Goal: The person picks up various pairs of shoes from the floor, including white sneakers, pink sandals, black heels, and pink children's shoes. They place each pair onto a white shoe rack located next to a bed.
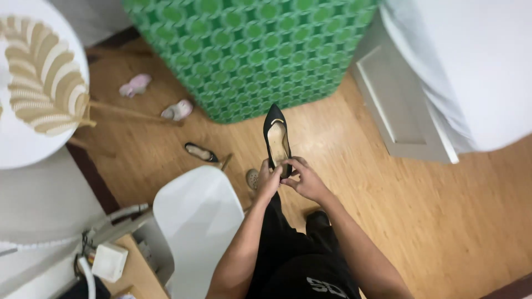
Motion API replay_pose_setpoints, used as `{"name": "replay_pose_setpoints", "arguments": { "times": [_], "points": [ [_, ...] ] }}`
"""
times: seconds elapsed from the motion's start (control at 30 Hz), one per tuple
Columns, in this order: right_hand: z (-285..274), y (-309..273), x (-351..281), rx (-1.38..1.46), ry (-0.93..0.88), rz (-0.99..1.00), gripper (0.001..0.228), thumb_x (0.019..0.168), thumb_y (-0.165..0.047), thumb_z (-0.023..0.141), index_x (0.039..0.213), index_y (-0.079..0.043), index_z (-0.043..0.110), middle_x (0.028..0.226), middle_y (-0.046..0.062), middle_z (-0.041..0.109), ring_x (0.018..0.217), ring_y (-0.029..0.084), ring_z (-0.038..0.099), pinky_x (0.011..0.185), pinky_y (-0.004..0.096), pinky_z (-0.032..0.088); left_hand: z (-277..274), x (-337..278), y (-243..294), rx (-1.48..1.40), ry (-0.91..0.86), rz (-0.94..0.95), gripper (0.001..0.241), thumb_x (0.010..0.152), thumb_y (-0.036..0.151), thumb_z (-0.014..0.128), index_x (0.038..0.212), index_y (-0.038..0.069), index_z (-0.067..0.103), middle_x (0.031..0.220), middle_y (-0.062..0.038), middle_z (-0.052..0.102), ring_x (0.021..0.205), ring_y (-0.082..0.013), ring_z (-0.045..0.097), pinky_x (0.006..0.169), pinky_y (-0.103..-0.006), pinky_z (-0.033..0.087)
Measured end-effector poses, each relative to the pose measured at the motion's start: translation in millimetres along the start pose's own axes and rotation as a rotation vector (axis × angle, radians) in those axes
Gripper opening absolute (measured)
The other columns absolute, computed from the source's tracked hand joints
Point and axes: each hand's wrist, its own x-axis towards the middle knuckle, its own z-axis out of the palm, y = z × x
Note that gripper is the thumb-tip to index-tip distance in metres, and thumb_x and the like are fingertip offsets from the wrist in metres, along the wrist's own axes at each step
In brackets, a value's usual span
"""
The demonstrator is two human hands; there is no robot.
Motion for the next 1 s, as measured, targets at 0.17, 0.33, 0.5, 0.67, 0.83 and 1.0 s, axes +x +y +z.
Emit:
{"name": "replay_pose_setpoints", "arguments": {
  "times": [0.17, 0.33, 0.5, 0.67, 0.83, 1.0],
  "points": [
    [-81.8, 21.8, -77.3, 0.061, 0.164, -0.063, 0.057, 0.081, -0.012, 0.083, 0.133, -0.009, 0.06, 0.136, 0.015, 0.056, 0.11, 0.029, 0.067, 0.089, 0.036, 0.06, 99.3, -28.3, -6.1, 0.062, -0.167, 0.043, 0.036, 0.095, 0.021, 0.062, 0.123, 0.0, 0.055, 0.079, -0.008, 0.066, 0.056, -0.0114, 0.059, 0.045, -0.0277, 0.045],
    [-173.8, 85.6, -178.7, 0.144, 0.334, 0.023, 0.058, 0.079, -0.011, 0.082, 0.132, -0.009, 0.059, 0.138, 0.014, 0.053, 0.107, 0.029, 0.068, 0.088, 0.036, 0.06, 238.1, -69.1, -24.9, 0.222, -0.295, 0.057, 0.036, 0.095, 0.021, 0.062, 0.124, 0.002, 0.056, 0.079, -0.005, 0.065, 0.057, -0.0097, 0.059, 0.045, -0.0266, 0.046],
    [-254.4, 134.3, -300.9, 0.076, 0.556, 0.028, 0.057, 0.081, -0.014, 0.085, 0.132, -0.009, 0.062, 0.129, 0.013, 0.059, 0.109, 0.027, 0.065, 0.088, 0.037, 0.058, 371.3, -142.7, -42.9, 0.253, -0.531, 0.132, 0.038, 0.096, 0.018, 0.063, 0.127, -0.002, 0.055, 0.082, -0.011, 0.066, 0.056, -0.0124, 0.057, 0.044, -0.028, 0.043],
    [-318.2, 173.1, -412.8, 0.153, 0.773, 0.126, 0.059, 0.079, -0.012, 0.084, 0.133, -0.008, 0.06, 0.131, 0.013, 0.058, 0.107, 0.027, 0.066, 0.089, 0.036, 0.058, 492.0, -203.7, -67.1, 0.377, -0.736, 0.155, 0.043, 0.093, 0.014, 0.059, 0.133, -0.001, 0.052, 0.088, -0.008, 0.068, 0.06, -0.0113, 0.062, 0.046, -0.0273, 0.049],
    [-358.2, 227.6, -483.4, 0.225, 0.966, 0.157, 0.068, 0.08, -0.011, 0.085, 0.14, -0.009, 0.055, 0.132, 0.015, 0.056, 0.104, 0.027, 0.065, 0.085, 0.035, 0.059, 593.0, -250.5, -84.9, 0.462, -0.912, 0.14, 0.048, 0.09, 0.006, 0.056, 0.136, -0.002, 0.051, 0.098, -0.007, 0.069, 0.064, -0.011, 0.064, 0.049, -0.0269, 0.051],
    [-407.4, 280.4, -524.9, 0.369, 1.064, 0.305, 0.073, 0.079, -0.004, 0.08, 0.144, -0.013, 0.05, 0.137, 0.013, 0.053, 0.09, 0.023, 0.066, 0.079, 0.034, 0.058, 686.9, -259.7, -122.7, 0.433, -1.095, 0.105, 0.054, 0.088, -0.002, 0.055, 0.142, -0.004, 0.047, 0.109, -0.015, 0.07, 0.081, -0.0132, 0.072, 0.06, -0.0273, 0.059]
  ]
}}
